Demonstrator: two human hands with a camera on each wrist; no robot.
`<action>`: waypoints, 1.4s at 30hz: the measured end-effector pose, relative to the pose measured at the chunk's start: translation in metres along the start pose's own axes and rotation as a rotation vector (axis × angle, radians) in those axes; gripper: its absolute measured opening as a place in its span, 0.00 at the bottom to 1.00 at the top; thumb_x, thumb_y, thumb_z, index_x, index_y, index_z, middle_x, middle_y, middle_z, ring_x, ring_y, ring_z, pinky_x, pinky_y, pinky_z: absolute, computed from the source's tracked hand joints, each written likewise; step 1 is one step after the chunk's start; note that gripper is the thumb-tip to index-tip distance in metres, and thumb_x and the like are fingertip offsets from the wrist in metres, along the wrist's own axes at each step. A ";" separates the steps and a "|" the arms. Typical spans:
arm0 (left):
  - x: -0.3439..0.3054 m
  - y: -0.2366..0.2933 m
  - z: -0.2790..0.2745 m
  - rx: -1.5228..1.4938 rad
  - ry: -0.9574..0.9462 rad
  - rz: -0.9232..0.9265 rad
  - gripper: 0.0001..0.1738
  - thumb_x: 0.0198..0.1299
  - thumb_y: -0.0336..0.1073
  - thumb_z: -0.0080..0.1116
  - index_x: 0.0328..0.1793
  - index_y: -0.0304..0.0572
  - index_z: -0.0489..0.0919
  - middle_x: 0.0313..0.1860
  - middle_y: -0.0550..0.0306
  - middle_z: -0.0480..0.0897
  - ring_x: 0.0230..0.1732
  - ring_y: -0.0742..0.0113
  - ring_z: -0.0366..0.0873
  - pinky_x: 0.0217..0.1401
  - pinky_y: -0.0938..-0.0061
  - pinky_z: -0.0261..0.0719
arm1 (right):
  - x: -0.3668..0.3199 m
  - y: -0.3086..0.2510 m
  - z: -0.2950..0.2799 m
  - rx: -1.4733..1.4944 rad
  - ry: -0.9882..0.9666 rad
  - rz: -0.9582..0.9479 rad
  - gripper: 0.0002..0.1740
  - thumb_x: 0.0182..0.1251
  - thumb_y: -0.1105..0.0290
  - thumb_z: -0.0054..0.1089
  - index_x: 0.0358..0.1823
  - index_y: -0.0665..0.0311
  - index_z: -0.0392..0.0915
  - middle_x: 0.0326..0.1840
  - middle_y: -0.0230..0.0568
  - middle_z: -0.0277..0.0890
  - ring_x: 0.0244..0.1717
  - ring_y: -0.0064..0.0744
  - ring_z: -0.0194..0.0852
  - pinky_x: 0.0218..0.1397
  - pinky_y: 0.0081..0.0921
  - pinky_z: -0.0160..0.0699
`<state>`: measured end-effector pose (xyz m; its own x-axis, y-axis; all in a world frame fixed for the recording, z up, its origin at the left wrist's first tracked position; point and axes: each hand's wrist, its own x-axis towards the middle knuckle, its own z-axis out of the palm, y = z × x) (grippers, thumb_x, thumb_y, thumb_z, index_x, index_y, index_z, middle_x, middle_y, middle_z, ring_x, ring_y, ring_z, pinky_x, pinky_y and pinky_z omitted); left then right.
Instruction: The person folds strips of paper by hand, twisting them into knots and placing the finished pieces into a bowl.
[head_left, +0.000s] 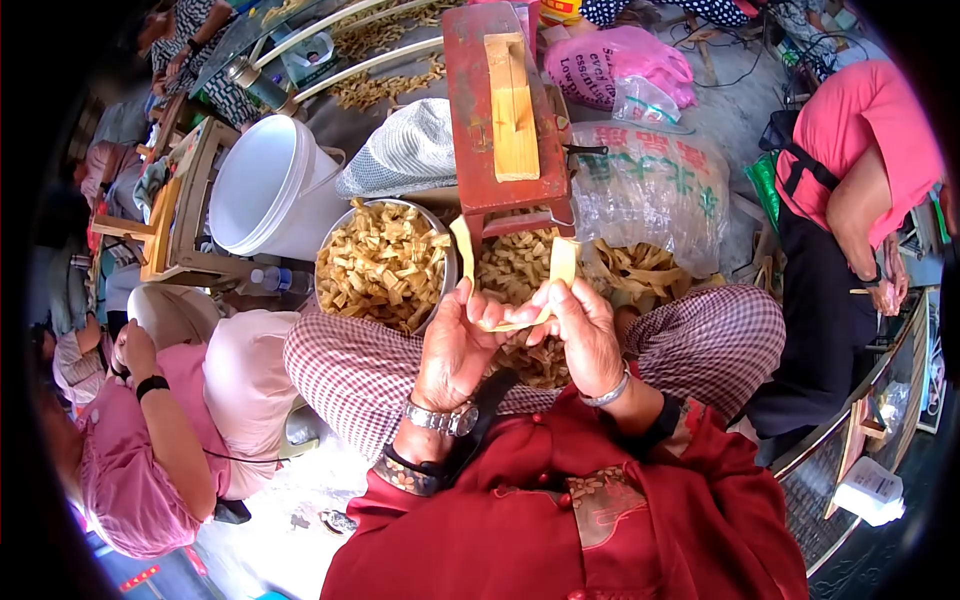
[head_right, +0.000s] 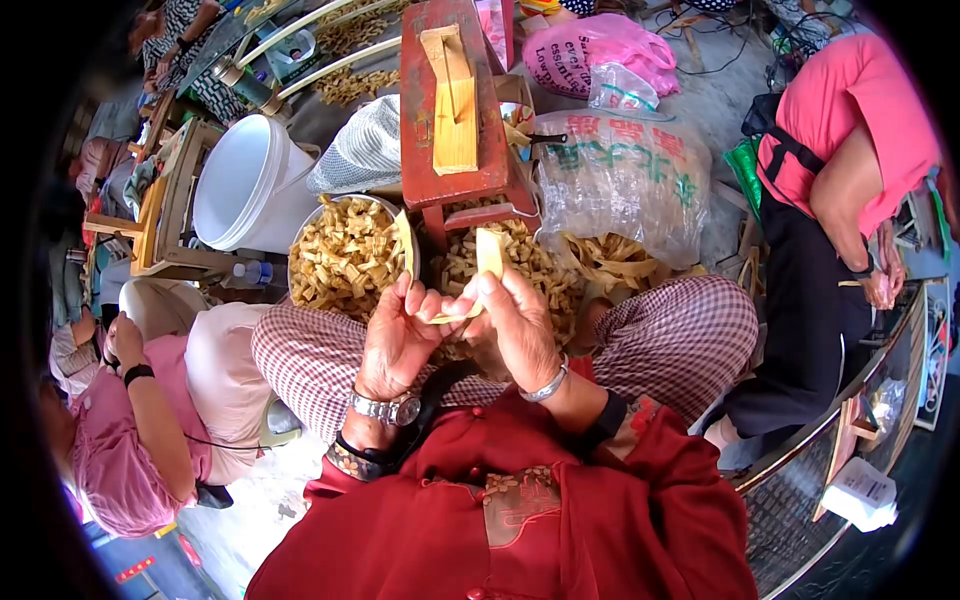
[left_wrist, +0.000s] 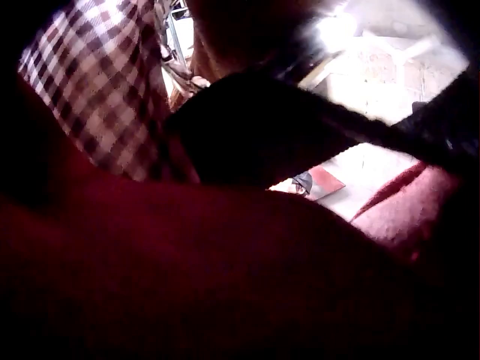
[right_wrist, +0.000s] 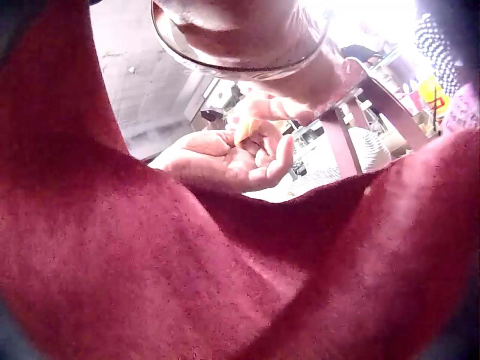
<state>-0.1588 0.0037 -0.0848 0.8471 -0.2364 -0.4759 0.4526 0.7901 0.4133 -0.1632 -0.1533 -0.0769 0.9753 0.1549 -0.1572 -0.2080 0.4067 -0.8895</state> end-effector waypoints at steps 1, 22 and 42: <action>0.002 -0.001 -0.006 0.060 -0.027 0.004 0.20 0.72 0.44 0.39 0.25 0.46 0.64 0.22 0.59 0.68 0.32 0.61 0.69 0.47 0.65 0.69 | 0.001 0.002 -0.002 -0.128 0.017 -0.048 0.16 0.76 0.60 0.43 0.40 0.66 0.73 0.36 0.36 0.76 0.35 0.23 0.76 0.35 0.18 0.76; -0.022 0.011 0.022 1.599 -0.139 0.938 0.08 0.50 0.21 0.60 0.37 0.34 0.74 0.51 0.45 0.75 0.44 0.51 0.78 0.43 0.66 0.77 | 0.019 0.012 -0.010 -0.567 -0.207 -0.031 0.19 0.67 0.62 0.46 0.29 0.73 0.72 0.17 0.39 0.66 0.21 0.24 0.61 0.26 0.26 0.62; -0.030 0.008 0.020 0.307 -0.329 0.172 0.22 0.58 0.22 0.59 0.61 0.33 0.72 0.48 0.54 0.81 0.48 0.68 0.79 0.52 0.77 0.77 | 0.008 -0.019 -0.013 -0.525 -0.353 -0.222 0.15 0.73 0.60 0.48 0.43 0.66 0.70 0.30 0.42 0.72 0.29 0.35 0.73 0.35 0.27 0.71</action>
<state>-0.1748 0.0060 -0.0521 0.9375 -0.3225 -0.1306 0.3179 0.6415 0.6982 -0.1500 -0.1717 -0.0666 0.8897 0.4395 0.1241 0.1456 -0.0156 -0.9892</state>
